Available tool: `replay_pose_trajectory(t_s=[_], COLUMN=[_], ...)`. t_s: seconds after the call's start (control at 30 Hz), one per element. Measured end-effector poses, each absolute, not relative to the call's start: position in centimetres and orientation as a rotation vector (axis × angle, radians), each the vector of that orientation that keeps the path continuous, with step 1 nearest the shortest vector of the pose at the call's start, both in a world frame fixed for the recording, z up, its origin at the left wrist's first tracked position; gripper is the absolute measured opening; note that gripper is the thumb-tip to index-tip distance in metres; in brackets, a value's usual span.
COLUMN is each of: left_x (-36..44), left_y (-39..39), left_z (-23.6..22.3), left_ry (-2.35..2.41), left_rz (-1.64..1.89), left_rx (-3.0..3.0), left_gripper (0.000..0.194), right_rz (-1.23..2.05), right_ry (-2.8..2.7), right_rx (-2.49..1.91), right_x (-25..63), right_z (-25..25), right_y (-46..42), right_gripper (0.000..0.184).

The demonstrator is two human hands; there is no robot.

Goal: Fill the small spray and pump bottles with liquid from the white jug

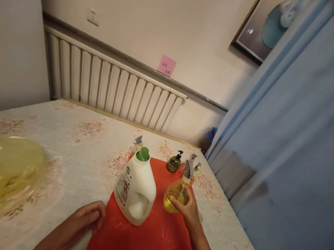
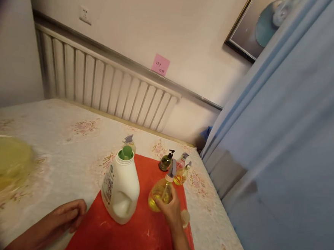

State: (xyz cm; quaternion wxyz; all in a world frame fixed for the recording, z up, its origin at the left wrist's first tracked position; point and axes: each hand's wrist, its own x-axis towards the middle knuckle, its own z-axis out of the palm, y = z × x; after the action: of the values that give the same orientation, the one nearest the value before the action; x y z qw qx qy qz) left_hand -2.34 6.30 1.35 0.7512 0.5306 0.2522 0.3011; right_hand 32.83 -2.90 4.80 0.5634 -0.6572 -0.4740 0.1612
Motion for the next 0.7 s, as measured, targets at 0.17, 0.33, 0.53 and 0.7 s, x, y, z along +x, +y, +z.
replay_pose_trajectory(t_s=[0.17,0.33,0.53,0.7], left_x=[3.6,7.6,9.5,9.8], left_y=[2.2,-0.5,-2.5,-3.5], left_z=[7.9,11.7,13.6,13.5], left_ry=[0.528,0.475,0.328,0.413], left_rz=[0.615,0.646,0.667,0.75], left_rx=[1.4,1.567,1.481,1.255], left_gripper=[0.033,0.055,0.043,0.037], right_rz=[0.561,0.675,0.674,0.677], right_ry=[-1.179,-1.322,-1.435,-1.461], right_rx=[-1.53,-1.422,-1.379,-1.367], right_x=[29.6,26.9,25.5,25.0], right_z=[6.4,7.4,8.4,8.3], right_y=[-6.1,-8.4,-10.5,-11.4], right_gripper=[0.065,0.063,0.069,0.069])
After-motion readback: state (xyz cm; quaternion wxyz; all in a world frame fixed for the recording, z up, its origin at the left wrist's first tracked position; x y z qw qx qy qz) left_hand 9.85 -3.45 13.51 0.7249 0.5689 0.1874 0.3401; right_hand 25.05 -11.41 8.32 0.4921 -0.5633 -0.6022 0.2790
